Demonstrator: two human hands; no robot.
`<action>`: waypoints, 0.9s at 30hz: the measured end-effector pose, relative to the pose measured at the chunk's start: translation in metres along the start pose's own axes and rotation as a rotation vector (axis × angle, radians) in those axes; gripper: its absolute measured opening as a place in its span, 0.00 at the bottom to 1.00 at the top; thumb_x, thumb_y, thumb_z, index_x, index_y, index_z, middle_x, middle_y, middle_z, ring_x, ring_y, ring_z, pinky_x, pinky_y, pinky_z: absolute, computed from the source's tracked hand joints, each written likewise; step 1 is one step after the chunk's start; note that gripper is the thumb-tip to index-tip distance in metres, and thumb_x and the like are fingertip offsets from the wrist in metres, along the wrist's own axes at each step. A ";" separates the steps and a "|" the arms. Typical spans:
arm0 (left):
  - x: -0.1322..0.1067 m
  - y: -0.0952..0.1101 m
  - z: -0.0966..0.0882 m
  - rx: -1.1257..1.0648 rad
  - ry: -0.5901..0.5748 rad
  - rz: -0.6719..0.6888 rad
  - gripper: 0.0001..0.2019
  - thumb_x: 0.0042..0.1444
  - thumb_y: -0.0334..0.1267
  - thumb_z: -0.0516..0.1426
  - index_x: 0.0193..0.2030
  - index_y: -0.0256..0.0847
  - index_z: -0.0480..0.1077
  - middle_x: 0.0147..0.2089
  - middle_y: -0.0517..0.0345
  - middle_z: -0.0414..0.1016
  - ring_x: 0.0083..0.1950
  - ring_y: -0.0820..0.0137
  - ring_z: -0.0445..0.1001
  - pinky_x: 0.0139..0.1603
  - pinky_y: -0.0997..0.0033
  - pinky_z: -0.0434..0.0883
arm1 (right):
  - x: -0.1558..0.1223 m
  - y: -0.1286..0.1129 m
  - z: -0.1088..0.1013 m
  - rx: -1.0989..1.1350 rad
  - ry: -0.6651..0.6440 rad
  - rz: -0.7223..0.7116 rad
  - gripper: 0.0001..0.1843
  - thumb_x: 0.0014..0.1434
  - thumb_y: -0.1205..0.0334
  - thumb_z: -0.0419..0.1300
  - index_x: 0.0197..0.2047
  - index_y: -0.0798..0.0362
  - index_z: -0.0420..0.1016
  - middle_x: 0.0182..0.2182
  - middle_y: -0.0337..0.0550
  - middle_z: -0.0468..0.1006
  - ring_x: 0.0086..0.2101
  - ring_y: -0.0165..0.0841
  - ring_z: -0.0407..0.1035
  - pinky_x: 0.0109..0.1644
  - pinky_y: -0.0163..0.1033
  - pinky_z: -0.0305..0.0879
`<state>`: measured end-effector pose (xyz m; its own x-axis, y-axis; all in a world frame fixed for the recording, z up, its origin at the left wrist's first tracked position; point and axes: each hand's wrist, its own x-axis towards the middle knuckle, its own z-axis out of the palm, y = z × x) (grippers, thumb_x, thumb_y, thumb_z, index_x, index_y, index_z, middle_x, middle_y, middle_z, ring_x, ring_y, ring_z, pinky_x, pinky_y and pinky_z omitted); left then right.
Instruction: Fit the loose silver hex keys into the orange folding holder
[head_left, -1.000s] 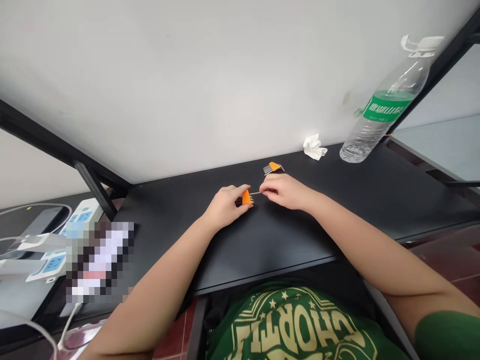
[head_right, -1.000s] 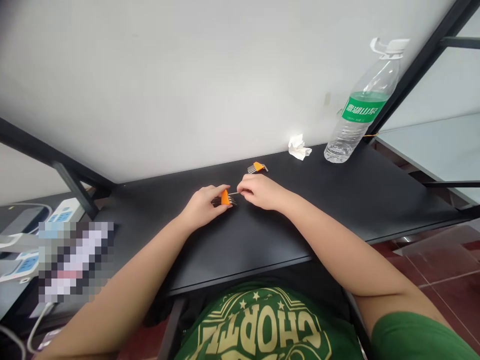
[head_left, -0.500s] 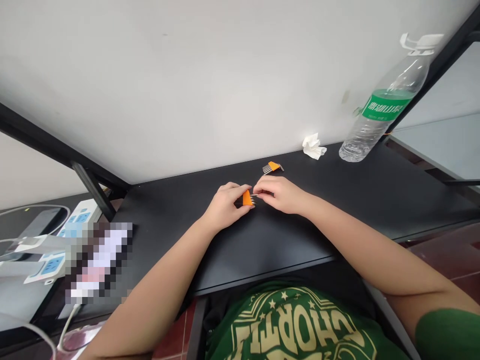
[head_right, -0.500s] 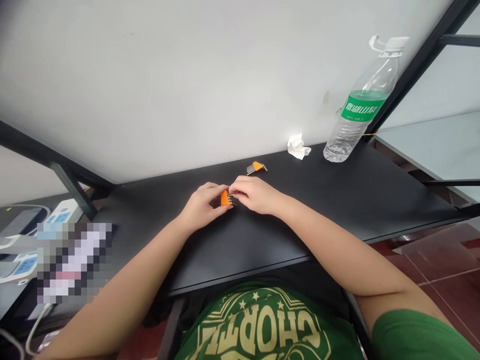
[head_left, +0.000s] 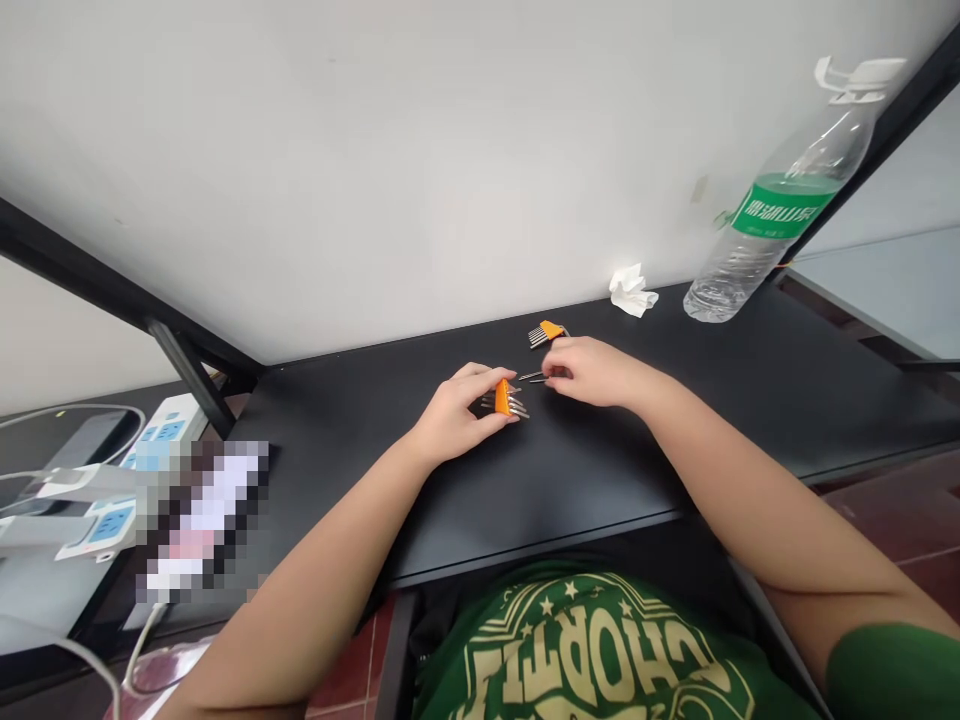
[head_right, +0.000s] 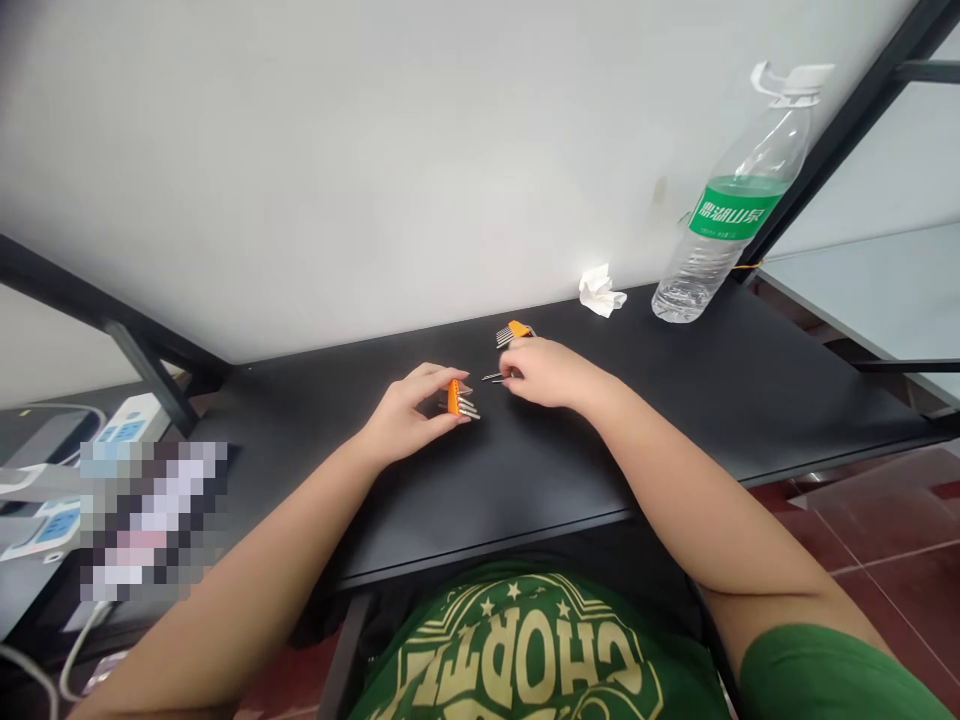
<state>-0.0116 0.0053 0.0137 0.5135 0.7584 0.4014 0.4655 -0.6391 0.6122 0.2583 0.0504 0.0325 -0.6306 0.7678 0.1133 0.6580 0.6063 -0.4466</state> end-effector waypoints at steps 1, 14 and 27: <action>0.000 0.000 0.000 -0.007 -0.004 -0.010 0.25 0.58 0.41 0.68 0.62 0.46 0.74 0.52 0.52 0.81 0.55 0.63 0.78 0.56 0.62 0.78 | 0.000 0.006 -0.002 -0.081 -0.063 0.067 0.03 0.61 0.66 0.64 0.34 0.52 0.78 0.37 0.45 0.77 0.35 0.36 0.70 0.35 0.40 0.62; -0.001 -0.003 0.001 0.018 -0.035 -0.090 0.25 0.59 0.44 0.67 0.63 0.47 0.73 0.49 0.55 0.83 0.48 0.66 0.80 0.56 0.63 0.77 | 0.003 0.012 0.011 -0.158 -0.067 0.148 0.04 0.59 0.68 0.66 0.34 0.51 0.77 0.38 0.47 0.79 0.33 0.36 0.71 0.30 0.39 0.58; -0.001 -0.008 0.003 -0.008 -0.030 -0.214 0.33 0.56 0.43 0.68 0.67 0.47 0.66 0.51 0.57 0.84 0.51 0.64 0.83 0.58 0.61 0.77 | 0.001 -0.010 0.010 -0.004 -0.065 0.113 0.10 0.51 0.74 0.65 0.27 0.51 0.69 0.26 0.40 0.75 0.24 0.32 0.66 0.28 0.38 0.57</action>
<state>-0.0132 0.0090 0.0062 0.4252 0.8724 0.2409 0.5605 -0.4628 0.6868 0.2475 0.0433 0.0284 -0.5778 0.8161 0.0046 0.7276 0.5177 -0.4501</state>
